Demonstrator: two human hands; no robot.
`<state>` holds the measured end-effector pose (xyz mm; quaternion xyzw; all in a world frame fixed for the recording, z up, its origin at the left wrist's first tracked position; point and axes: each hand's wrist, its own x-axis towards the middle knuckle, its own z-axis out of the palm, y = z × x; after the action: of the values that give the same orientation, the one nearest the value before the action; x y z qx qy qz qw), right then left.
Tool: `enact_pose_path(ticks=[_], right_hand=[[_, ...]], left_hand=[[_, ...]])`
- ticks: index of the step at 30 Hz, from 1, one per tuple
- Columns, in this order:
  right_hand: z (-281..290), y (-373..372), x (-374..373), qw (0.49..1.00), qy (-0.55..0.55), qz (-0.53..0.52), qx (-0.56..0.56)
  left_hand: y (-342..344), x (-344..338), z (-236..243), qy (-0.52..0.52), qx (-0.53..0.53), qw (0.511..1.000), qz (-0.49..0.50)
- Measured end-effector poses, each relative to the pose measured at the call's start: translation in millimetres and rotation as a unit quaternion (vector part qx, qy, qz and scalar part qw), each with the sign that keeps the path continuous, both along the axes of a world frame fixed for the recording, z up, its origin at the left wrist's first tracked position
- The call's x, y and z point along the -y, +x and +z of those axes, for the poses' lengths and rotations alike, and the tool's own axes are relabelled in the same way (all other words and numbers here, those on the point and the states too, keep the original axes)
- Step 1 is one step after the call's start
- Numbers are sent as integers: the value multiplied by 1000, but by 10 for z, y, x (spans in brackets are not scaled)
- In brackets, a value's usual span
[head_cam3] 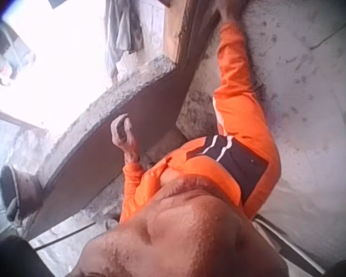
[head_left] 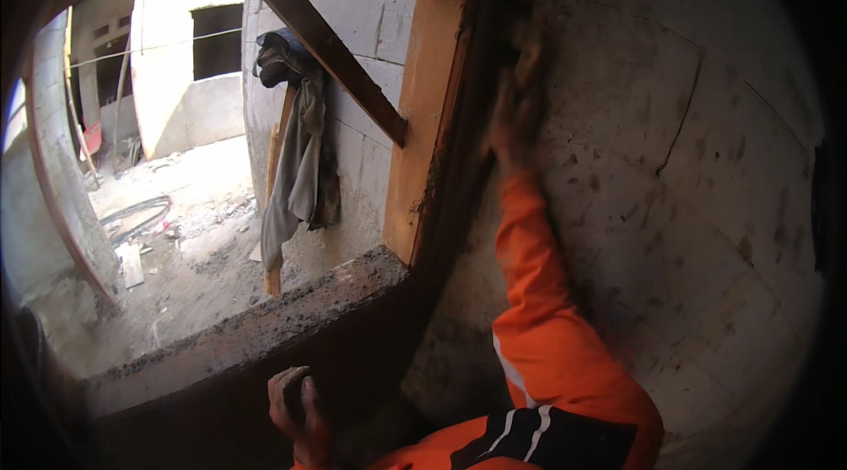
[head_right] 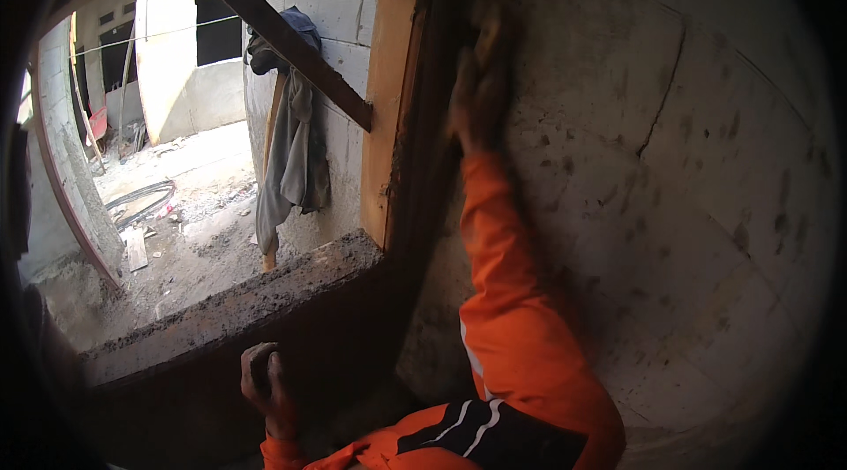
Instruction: The person applies mortar to a wall and window frame using a trowel and then smooths the surface with a wooden float.
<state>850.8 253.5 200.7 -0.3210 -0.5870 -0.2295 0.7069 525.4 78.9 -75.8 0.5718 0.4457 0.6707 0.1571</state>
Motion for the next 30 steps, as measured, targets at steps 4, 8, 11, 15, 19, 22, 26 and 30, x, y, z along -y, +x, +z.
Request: enact_pose_path(ticks=[4, 8, 11, 15, 19, 22, 26, 30], right_hand=[[-3238, 209, 274, 960, -268, -5, -77], [-3479, 31, 788, 953, -227, 126, -154], [-2831, 206, 731, 967, -145, 124, -170], [-1530, 284, 589, 979, -9, 187, -86], [-942, 579, 363, 990, -28, 100, -98], [-560, 606, 144, 990, -31, 76, -113], [-54, 598, -110, 991, -48, 40, -122], [146, 567, -136, 987, -68, 24, -141]], left_hand=[[65, 157, 30, 7, -27, 999, -18], [34, 230, 37, 53, -101, 993, 10], [86, 310, -50, 38, -95, 995, 17], [118, 549, -112, 29, -113, 992, 53], [224, 745, -184, 15, -78, 994, 78], [79, 907, -315, 2, -77, 988, 136], [-24, 1042, -419, -14, 28, 988, 148], [-12, 1063, -462, -27, 15, 988, 153]])
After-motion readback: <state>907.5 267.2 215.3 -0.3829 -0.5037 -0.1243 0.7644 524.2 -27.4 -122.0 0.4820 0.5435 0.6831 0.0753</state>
